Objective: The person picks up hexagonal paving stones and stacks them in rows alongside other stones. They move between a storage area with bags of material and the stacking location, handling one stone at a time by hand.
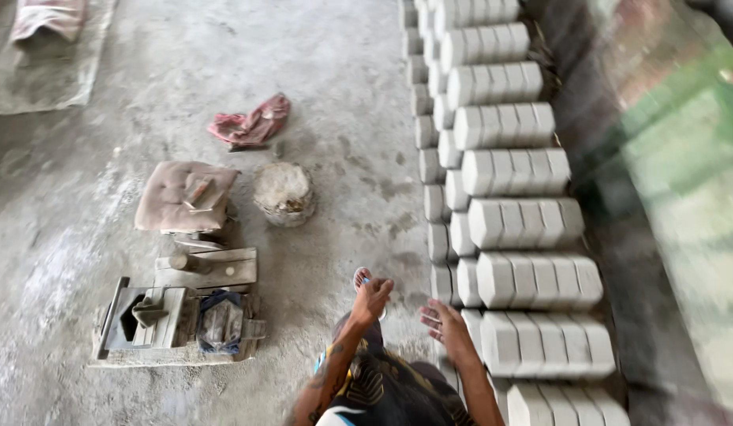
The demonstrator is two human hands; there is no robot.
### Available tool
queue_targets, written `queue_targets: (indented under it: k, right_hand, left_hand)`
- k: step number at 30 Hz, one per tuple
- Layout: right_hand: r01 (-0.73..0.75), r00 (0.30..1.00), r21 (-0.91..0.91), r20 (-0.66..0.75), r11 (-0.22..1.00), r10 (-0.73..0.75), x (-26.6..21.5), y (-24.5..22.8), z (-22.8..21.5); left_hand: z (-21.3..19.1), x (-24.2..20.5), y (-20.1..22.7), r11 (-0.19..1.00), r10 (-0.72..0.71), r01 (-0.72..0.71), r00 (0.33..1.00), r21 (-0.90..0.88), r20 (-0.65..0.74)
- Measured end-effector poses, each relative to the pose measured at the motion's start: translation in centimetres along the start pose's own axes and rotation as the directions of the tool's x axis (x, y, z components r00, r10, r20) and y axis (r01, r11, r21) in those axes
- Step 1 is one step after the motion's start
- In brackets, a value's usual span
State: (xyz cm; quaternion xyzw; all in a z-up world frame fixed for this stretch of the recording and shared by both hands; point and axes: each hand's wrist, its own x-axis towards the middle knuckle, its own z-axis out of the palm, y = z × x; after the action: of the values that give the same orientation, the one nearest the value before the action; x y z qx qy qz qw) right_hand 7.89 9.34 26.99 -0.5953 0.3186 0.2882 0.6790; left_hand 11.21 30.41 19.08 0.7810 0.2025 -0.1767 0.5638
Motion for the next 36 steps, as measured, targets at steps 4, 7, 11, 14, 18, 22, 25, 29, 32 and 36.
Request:
queue_targets:
  k: [4, 7, 11, 14, 18, 22, 25, 29, 32, 36]
  right_hand:
    - [-0.036, 0.995, -0.047, 0.097, 0.998, 0.040, 4.5, -5.5, 5.6]
    - [-0.038, 0.991, -0.106, 0.127, 0.994, 0.052, 9.5, -10.3, 9.4]
    - [-0.056, 0.993, -0.081, 0.098, 0.995, 0.064, 18.1, -15.4, 13.6]
    - [-0.026, 0.987, -0.305, 0.146, 0.952, 0.074, 17.4, -26.5, 19.6]
    - [0.040, 0.982, -0.332, 0.185, 0.943, 0.024, 21.3, -34.0, 24.1]
    - [0.013, 0.969, -0.283, 0.241, 0.959, 0.058, 25.8, -41.5, 28.5]
    - [-0.038, 0.958, -0.249, 0.266, 0.968, 0.106, 32.0, -45.1, 30.2]
    - [-0.095, 0.937, -0.162, 0.318, 0.982, 0.143, 43.5, -50.9, 32.1]
    - [-0.154, 0.950, -0.124, 0.253, 0.980, 0.181, 50.0, -58.5, 35.6]
    - [-0.074, 0.938, -0.153, 0.325, 0.985, 0.121, 55.1, -70.7, 42.2]
  left_hand:
    - [-1.4, 5.8, 0.5, 0.971, 0.009, -0.009, 1.000, -0.238, 0.002]
    - [-3.4, 11.1, 3.1, 0.930, -0.046, 0.033, 0.999, -0.367, -0.027]
    - [-8.3, 18.8, 6.8, 0.900, 0.133, -0.163, 0.986, -0.404, -0.100]
    - [-14.2, 24.7, 12.6, 0.895, -0.122, 0.074, 0.989, -0.441, -0.081]
    - [-20.7, 27.1, 19.6, 0.871, -0.237, 0.165, 0.966, -0.462, -0.102]
    - [-24.4, 32.5, 23.8, 0.836, -0.256, 0.158, 0.959, -0.526, -0.118]
    - [-24.4, 38.9, 24.4, 0.795, -0.305, 0.197, 0.947, -0.573, -0.098]
    - [-25.4, 48.6, 27.6, 0.837, -0.258, 0.161, 0.959, -0.523, -0.117]
    - [-28.1, 55.9, 31.2, 0.716, -0.304, 0.222, 0.953, -0.662, -0.009]
    - [-30.5, 70.4, 28.3, 0.569, 0.250, -0.311, 0.947, -0.761, -0.200]
